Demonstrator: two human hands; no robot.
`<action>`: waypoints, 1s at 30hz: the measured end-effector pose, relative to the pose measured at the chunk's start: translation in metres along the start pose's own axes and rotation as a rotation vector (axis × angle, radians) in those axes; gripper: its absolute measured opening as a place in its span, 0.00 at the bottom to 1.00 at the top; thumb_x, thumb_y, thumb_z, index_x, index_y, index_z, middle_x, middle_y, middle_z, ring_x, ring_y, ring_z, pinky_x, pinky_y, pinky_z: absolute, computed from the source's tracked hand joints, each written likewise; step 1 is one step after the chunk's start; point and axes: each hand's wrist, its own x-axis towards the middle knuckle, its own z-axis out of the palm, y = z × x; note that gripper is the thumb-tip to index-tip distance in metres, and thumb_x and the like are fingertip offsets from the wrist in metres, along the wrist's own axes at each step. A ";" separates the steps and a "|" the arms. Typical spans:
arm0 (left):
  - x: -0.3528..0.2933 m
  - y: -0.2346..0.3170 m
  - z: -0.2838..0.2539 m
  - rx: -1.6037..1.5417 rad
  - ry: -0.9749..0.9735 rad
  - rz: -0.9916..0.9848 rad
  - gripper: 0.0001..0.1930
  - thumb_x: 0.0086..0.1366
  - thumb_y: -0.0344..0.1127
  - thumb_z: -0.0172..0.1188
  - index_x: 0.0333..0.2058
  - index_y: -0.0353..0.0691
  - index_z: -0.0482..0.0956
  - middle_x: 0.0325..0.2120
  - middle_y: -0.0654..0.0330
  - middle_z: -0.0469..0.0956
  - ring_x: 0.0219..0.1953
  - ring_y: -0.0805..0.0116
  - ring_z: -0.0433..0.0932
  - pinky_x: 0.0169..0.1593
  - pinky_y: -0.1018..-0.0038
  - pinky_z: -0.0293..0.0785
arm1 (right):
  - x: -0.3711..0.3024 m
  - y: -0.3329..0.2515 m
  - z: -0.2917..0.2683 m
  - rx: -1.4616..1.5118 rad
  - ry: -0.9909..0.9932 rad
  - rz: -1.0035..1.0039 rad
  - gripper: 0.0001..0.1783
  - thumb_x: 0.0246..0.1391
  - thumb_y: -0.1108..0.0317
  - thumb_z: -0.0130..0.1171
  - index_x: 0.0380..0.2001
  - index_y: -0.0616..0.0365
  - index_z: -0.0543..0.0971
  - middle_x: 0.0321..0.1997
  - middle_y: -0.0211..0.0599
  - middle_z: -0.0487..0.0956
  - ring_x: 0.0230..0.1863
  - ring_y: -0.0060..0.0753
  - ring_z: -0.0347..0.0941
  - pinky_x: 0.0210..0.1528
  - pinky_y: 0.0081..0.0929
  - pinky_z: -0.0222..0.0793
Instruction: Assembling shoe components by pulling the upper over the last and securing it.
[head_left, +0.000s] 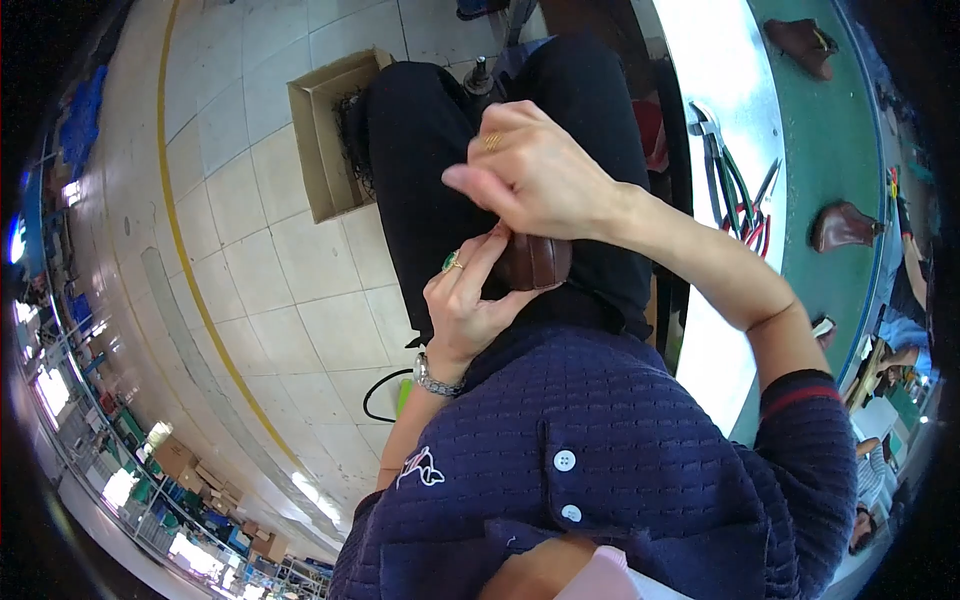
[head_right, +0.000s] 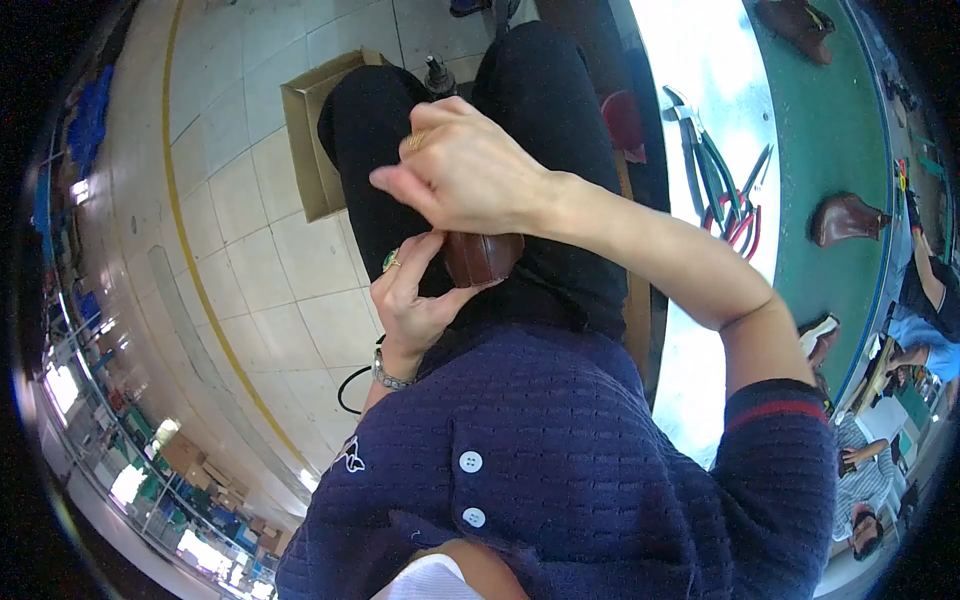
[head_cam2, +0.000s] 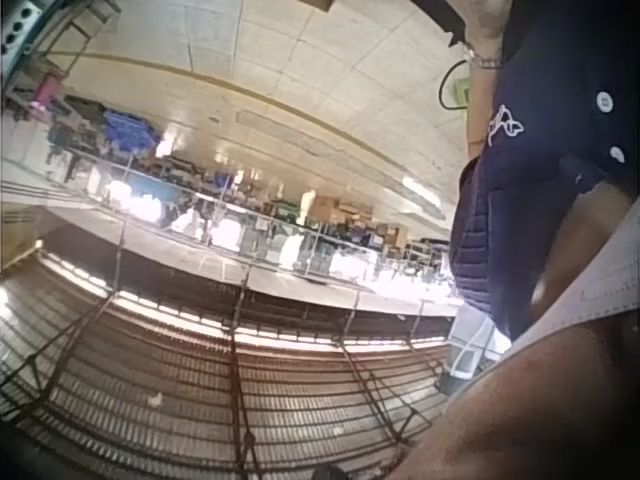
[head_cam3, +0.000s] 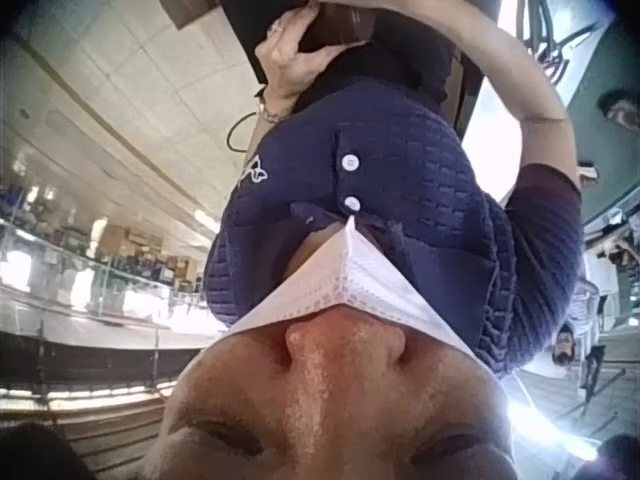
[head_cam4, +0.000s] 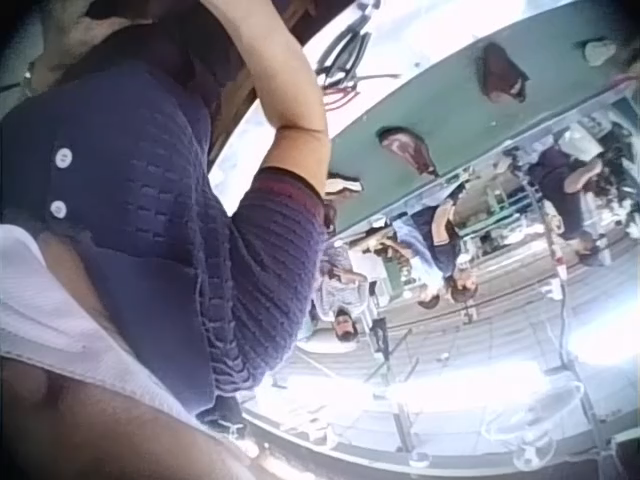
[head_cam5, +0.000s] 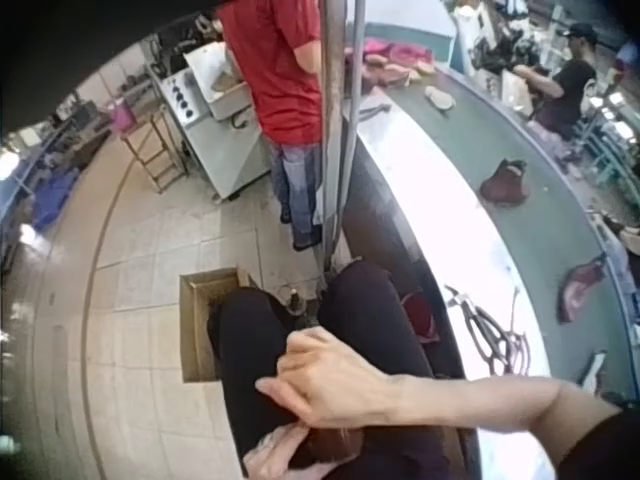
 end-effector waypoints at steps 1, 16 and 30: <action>0.001 -0.001 0.000 0.008 0.011 0.001 0.30 0.40 0.36 0.78 0.44 0.32 0.79 0.34 0.53 0.82 0.32 0.63 0.82 0.35 0.75 0.80 | 0.001 0.002 -0.003 0.176 0.070 0.038 0.13 0.58 0.67 0.50 0.27 0.59 0.83 0.31 0.34 0.80 0.41 0.35 0.72 0.54 0.34 0.64; 0.010 0.000 -0.008 -0.117 -0.043 -0.096 0.34 0.40 0.32 0.77 0.49 0.31 0.78 0.37 0.53 0.81 0.36 0.66 0.81 0.42 0.75 0.78 | -0.114 0.020 0.028 0.615 -0.111 0.438 0.78 0.30 0.53 0.80 0.71 0.50 0.30 0.74 0.56 0.41 0.75 0.49 0.40 0.74 0.42 0.38; 0.171 -0.019 -0.019 -0.137 0.001 -0.427 0.29 0.57 0.58 0.63 0.28 0.30 0.80 0.16 0.55 0.74 0.20 0.70 0.71 0.27 0.74 0.67 | -0.010 -0.004 -0.039 0.531 -0.013 0.843 0.51 0.54 0.36 0.53 0.69 0.56 0.50 0.55 0.62 0.73 0.57 0.57 0.71 0.60 0.38 0.64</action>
